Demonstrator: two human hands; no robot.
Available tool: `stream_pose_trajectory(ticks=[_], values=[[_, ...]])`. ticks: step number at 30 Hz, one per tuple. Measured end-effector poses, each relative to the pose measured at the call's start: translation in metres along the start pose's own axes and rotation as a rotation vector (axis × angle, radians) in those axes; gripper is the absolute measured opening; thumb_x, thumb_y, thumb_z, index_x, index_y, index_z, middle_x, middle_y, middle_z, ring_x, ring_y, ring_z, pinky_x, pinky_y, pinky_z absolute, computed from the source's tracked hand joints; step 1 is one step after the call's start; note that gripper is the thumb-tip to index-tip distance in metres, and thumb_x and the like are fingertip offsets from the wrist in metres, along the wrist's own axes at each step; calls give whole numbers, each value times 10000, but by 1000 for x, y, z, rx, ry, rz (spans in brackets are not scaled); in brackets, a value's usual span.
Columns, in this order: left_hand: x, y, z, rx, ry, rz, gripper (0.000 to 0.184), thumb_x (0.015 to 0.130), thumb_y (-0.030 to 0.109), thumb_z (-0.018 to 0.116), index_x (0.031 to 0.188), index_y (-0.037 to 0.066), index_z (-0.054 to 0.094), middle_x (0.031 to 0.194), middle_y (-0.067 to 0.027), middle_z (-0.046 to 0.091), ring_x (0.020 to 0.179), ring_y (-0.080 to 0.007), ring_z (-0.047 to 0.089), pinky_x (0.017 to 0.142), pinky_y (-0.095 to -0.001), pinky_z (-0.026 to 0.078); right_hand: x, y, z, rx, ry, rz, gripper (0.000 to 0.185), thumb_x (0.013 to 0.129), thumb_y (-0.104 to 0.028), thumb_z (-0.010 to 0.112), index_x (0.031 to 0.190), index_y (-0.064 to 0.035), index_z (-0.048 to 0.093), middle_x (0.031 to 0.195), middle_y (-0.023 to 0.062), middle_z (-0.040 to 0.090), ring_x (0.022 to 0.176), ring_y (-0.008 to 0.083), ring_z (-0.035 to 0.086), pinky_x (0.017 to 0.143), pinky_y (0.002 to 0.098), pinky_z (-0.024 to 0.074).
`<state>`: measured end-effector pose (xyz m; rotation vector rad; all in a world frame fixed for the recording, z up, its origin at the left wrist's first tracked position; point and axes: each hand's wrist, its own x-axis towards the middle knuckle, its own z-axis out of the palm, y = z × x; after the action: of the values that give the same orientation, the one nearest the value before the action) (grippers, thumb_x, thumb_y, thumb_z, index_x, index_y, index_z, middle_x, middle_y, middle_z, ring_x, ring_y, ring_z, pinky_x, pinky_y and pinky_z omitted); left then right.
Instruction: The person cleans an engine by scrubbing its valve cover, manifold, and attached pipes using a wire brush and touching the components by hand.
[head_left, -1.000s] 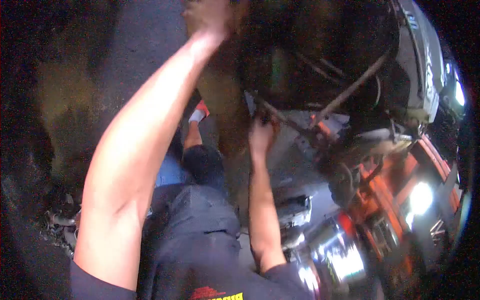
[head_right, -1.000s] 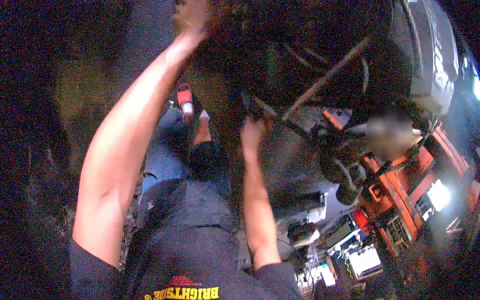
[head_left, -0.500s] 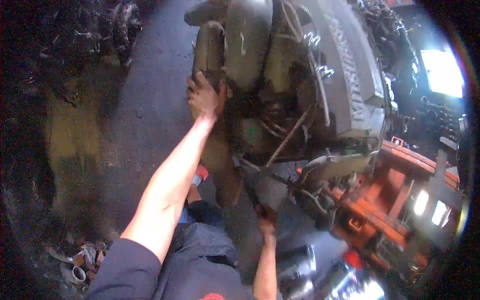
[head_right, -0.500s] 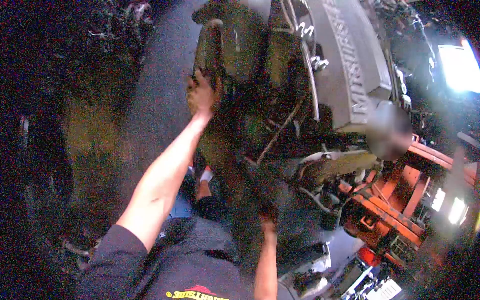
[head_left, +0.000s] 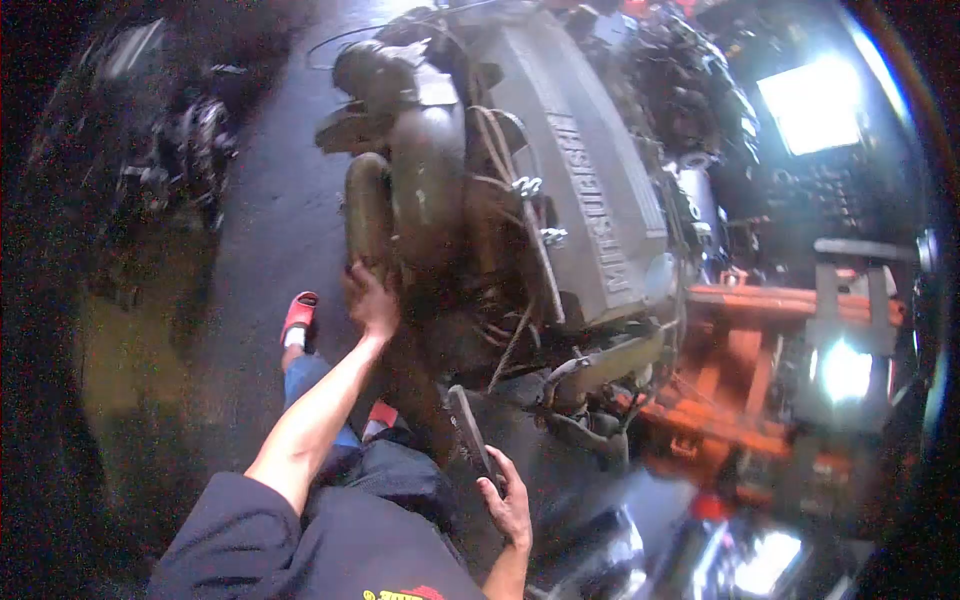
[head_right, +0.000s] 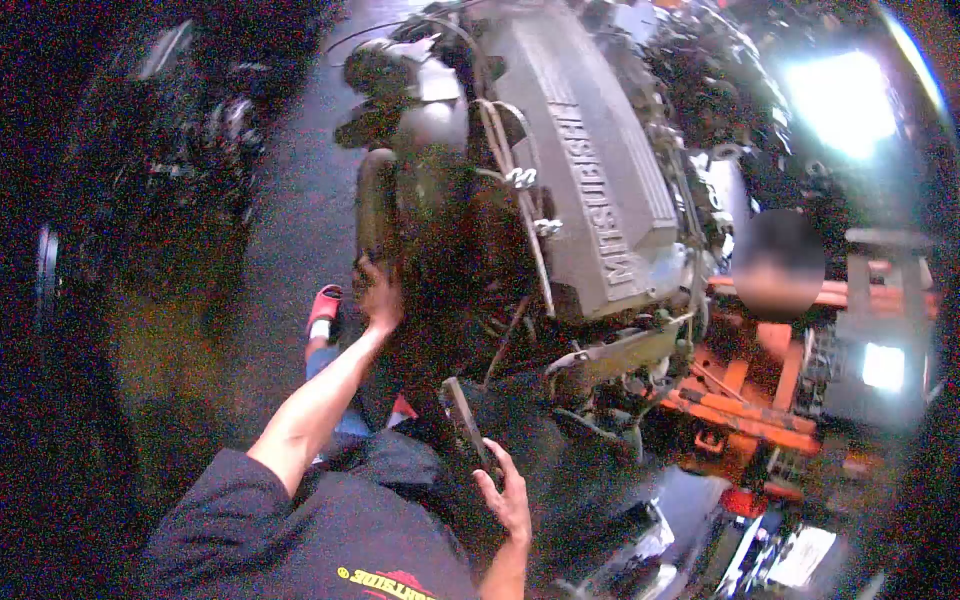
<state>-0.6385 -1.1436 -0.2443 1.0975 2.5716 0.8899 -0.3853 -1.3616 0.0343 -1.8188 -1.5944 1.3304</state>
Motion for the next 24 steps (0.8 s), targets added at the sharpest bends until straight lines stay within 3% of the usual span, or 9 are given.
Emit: stream_pose_trajectory(ticks=[6, 7, 8, 9, 11, 13, 17, 19, 24], values=[[46, -16, -74, -1, -271, 520, 605, 979, 319, 571, 1422, 3, 307, 1358, -317, 414, 1188, -518, 485, 1028, -563, 401, 67, -134, 46, 267, 156, 142, 534, 966, -106, 606, 1471, -114, 431, 817, 27, 614, 712, 99, 539, 674, 259, 458], [59, -14, -100, -22, -536, 359, 609, 975, 294, 572, 1435, 8, 293, 1381, -326, 389, 1122, -529, 527, 976, -553, 450, 76, -151, 62, 272, 198, 58, 529, 975, -109, 584, 1478, -101, 421, 733, -6, 558, 661, 81, 481, 609, 240, 409], [65, -16, -113, -31, -791, 174, 615, 971, 269, 573, 1447, 13, 280, 1403, -336, 364, 1055, -541, 569, 924, -543, 499, 89, -161, 81, 266, 249, 12, 531, 964, -84, 591, 1469, -88, 428, 747, -4, 564, 682, 81, 502, 641, 238, 435], [73, -54, -99, -106, -663, 481, 577, 960, 208, 561, 1436, 15, 296, 1352, -330, 445, 956, -522, 623, 784, -538, 540, 99, -176, 94, 244, 257, 44, 511, 954, -60, 602, 1446, -79, 464, 822, 38, 643, 721, 93, 537, 708, 245, 474], [119, -92, -103, -107, -1067, 509, 548, 950, 173, 554, 1419, 36, 307, 1245, -303, 557, 978, -486, 631, 789, -540, 523, 123, -206, 118, 89, 336, -121, 457, 960, -71, 605, 1410, -76, 519, 989, 113, 713, 789, 148, 629, 778, 268, 498], [163, -84, -120, -163, -1023, 505, 372, 941, 119, 531, 1300, 33, 485, 996, -232, 675, 893, -375, 680, 781, -454, 537, 130, -218, 140, 114, 264, -69, 456, 986, -163, 603, 1426, -99, 506, 1304, 162, 640, 1174, 318, 643, 930, 332, 510], [253, -115, -82, -374, -1086, 7, 175, 947, 69, 501, 1075, 18, 608, 872, -117, 675, 666, -175, 659, 589, -331, 525, 149, -238, 178, 282, 366, -88, 408, 1040, -224, 523, 1422, -81, 516, 1102, 134, 683, 924, 177, 634, 828, 280, 491], [286, -123, -66, -427, -967, 199, 179, 945, 77, 497, 1073, 30, 614, 817, -87, 660, 622, -152, 633, 547, -295, 496, 157, -243, 186, 351, 354, -106, 406, 1036, -195, 531, 1424, -77, 516, 862, 91, 628, 654, 114, 483, 681, 248, 460], [309, -116, -63, -492, -816, 63, 182, 963, 126, 504, 1064, 39, 628, 787, -77, 659, 611, -142, 623, 495, -290, 468, 184, -233, 178, 363, 366, -358, 389, 1027, -190, 540, 1400, -82, 548, 780, 91, 586, 631, 103, 475, 632, 254, 440]])
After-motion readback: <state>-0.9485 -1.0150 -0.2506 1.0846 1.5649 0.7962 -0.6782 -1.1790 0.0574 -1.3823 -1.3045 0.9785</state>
